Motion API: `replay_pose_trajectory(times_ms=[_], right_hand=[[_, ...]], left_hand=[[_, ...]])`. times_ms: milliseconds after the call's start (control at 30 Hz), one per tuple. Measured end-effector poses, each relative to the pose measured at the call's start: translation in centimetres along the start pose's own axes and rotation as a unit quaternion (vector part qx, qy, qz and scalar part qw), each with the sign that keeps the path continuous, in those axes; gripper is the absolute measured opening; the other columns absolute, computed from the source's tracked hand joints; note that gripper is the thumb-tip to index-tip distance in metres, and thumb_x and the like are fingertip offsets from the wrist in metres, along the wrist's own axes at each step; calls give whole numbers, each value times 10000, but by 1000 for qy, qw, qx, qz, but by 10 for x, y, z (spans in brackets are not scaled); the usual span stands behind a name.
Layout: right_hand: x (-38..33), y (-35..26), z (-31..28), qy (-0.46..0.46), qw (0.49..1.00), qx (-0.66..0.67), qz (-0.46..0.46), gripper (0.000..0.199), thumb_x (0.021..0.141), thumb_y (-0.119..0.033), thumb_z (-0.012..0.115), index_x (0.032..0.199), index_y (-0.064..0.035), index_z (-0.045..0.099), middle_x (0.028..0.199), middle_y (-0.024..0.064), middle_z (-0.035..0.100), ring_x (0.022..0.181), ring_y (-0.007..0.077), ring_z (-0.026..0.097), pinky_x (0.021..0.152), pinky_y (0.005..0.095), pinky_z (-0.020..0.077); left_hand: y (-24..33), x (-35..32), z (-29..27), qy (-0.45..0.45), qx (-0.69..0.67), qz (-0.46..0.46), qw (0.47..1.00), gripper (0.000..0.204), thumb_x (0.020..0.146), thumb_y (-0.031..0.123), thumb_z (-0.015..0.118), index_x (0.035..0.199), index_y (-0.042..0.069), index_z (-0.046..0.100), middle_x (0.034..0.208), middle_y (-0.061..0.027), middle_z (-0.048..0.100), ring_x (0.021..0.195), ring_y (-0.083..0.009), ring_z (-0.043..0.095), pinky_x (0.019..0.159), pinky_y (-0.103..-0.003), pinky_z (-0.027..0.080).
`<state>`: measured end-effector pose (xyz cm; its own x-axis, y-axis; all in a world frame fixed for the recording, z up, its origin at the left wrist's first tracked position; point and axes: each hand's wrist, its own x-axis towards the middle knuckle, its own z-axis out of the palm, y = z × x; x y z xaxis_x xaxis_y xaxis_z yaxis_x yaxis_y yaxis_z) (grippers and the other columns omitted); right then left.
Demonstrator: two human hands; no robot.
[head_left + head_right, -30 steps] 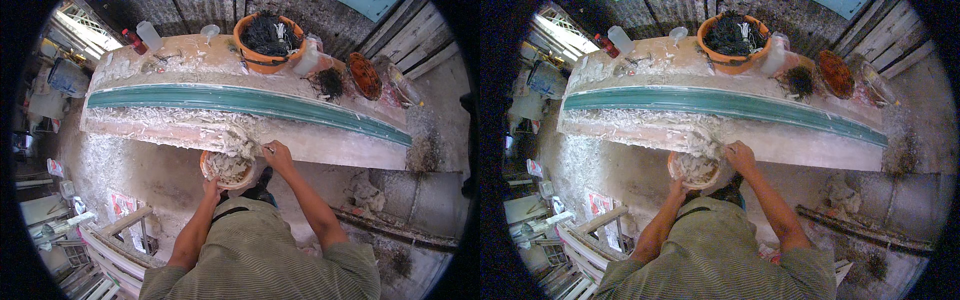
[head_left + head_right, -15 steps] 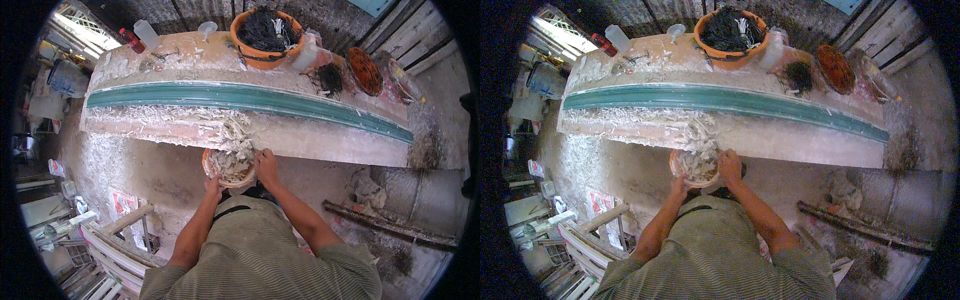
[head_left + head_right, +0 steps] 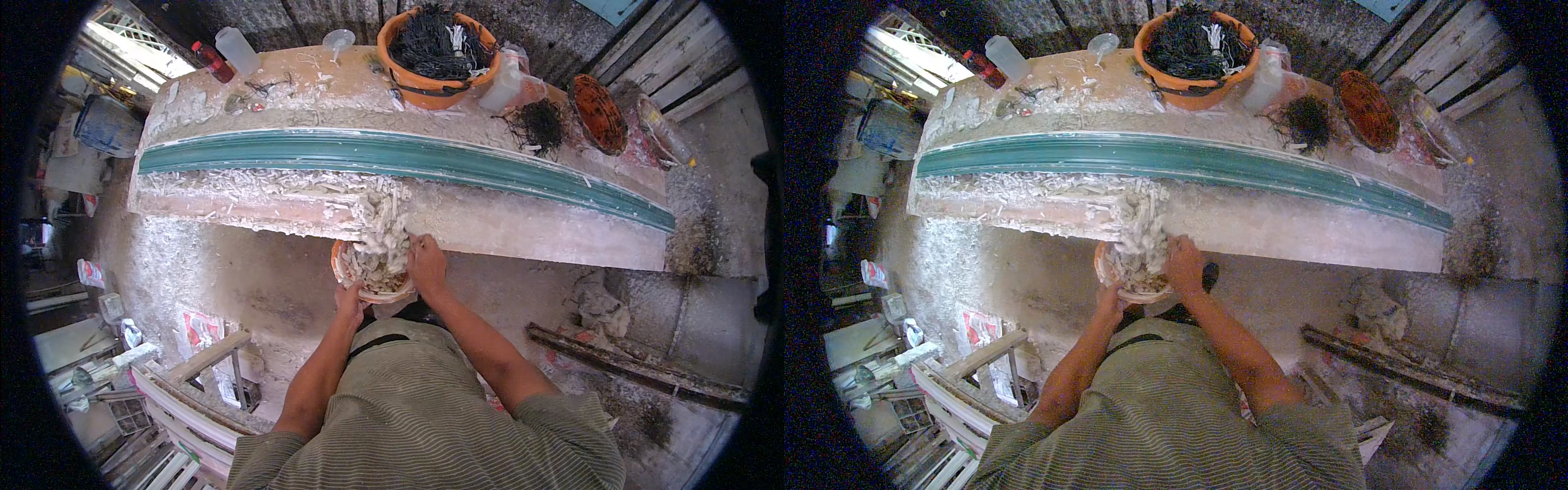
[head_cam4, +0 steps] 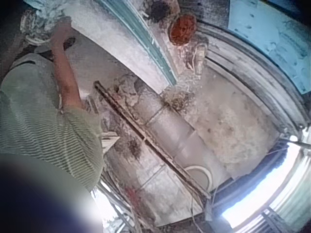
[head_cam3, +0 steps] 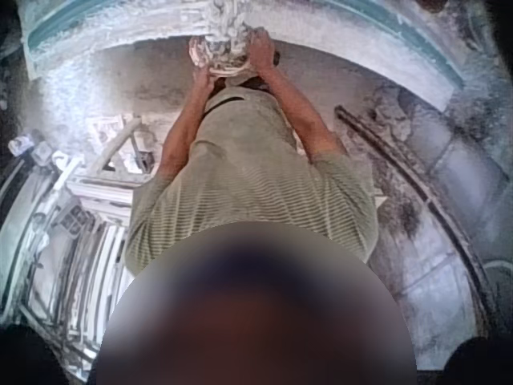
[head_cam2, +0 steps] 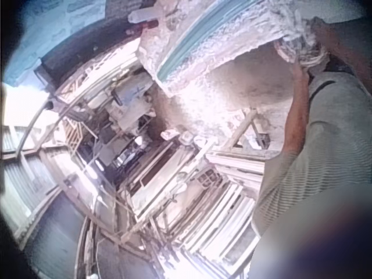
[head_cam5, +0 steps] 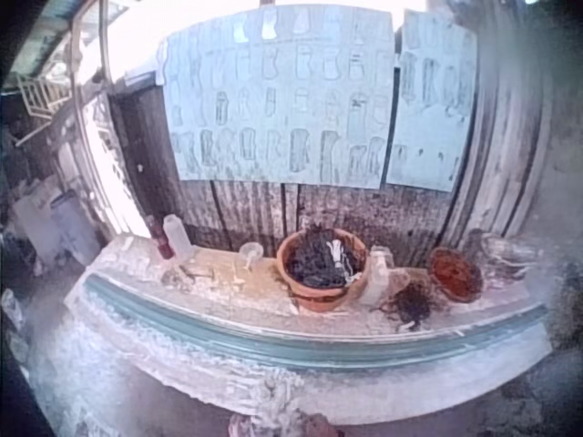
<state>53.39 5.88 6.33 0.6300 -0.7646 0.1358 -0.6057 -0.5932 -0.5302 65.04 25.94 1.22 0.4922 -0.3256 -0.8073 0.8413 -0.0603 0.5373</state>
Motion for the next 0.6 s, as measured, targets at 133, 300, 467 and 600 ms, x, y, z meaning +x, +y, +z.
replay_pose_trajectory(times_ms=[133, 300, 467, 600], right_hand=[[-29, -17, -28, -26, 997, -30, -72, 299, 792, -53, 710, 1090, -23, 705, 924, 144, 593, 838, 311, 637, 648, 433, 521], [-11, 3, -78, -42, 991, 10, -126, 306, 793, -81, 728, 1096, -44, 711, 869, 115, 603, 785, 306, 644, 631, 425, 523], [74, 25, -54, 41, 997, -44, -58, 226, 859, -51, 641, 1079, -27, 690, 979, 155, 637, 878, 337, 659, 735, 458, 553], [96, 23, -28, -85, 996, -12, -33, 276, 860, -19, 615, 1128, 11, 671, 1056, 191, 643, 992, 379, 637, 864, 489, 526]], left_hand=[[-2, 5, -6, 0, -10, 5, 1000, 496, 815, 52, 692, 1270, 60, 496, 1148, -145, 648, 983, -327, 696, 757, -505, 628], [4, 1, -8, 29, 4, -5, 1000, 500, 806, 36, 702, 1262, 55, 498, 1141, -145, 650, 962, -323, 700, 753, -502, 628], [9, -3, -5, 49, -9, 8, 999, 504, 803, 25, 703, 1265, 40, 502, 1135, -152, 653, 953, -330, 704, 749, -492, 631], [17, -12, -2, 47, 15, -11, 999, 486, 825, 19, 689, 1275, 38, 506, 1145, -163, 654, 963, -333, 704, 742, -496, 634]])
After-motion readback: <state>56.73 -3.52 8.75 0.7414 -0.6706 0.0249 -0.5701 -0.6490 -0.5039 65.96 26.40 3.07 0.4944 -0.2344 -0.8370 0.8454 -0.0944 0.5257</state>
